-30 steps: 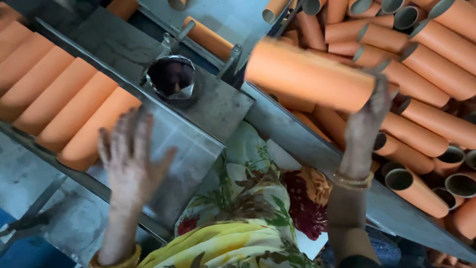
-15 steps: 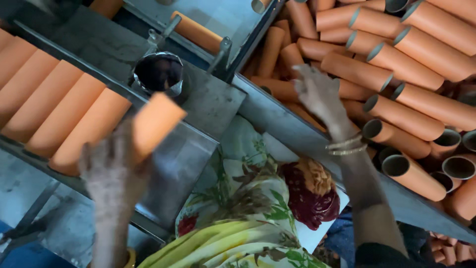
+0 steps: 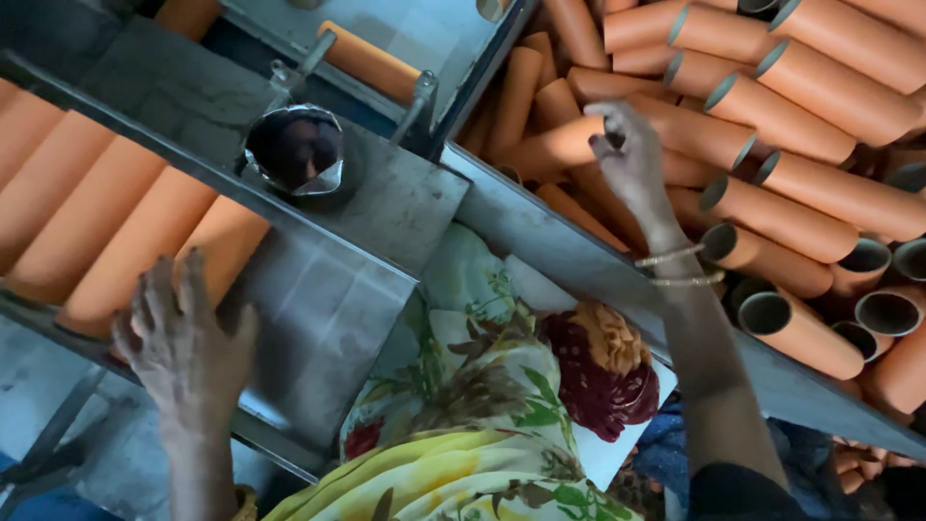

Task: The person repeatedly picks orange cylindrical objects from a metal bin and places them onto a conveyor belt. The person handles the cylinders one at a time, moving them from the bin to the belt in a continuous loop.

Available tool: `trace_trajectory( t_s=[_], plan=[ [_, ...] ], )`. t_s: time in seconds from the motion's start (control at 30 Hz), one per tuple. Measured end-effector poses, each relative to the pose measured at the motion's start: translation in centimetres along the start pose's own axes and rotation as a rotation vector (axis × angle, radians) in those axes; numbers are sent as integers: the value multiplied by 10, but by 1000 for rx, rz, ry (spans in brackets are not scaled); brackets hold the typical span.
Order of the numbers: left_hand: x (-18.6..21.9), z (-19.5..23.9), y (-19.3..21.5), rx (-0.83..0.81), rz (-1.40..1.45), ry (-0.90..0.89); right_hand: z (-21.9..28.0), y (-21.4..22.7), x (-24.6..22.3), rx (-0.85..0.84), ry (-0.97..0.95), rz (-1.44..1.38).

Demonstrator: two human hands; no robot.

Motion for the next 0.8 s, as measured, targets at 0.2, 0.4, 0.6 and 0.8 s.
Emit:
trace_trajectory(
  t_s=[0.2,0.4,0.6,0.8],
  plan=[
    [75,-16,51,115,268,-198,95,66,-170,385,360,264],
    [156,-20,80,227,438,-550,153,54,-237,152,612,-279],
    [152,-21,55,74,500,-508,148,2,-232,-401,387,-285],
    [67,-9,42,-14,71,-139,53,74,-77,182,98,593]
  ],
)
Point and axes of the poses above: each hand's wrist, its own z-axis away from the middle knuckle, its own y-axis out of the back of the hand, x = y × z, the point moved 7 cm from there along -z, towards the middle knuckle, and after that the axes turned 12 degrees about -y, right-handed, at the moved point
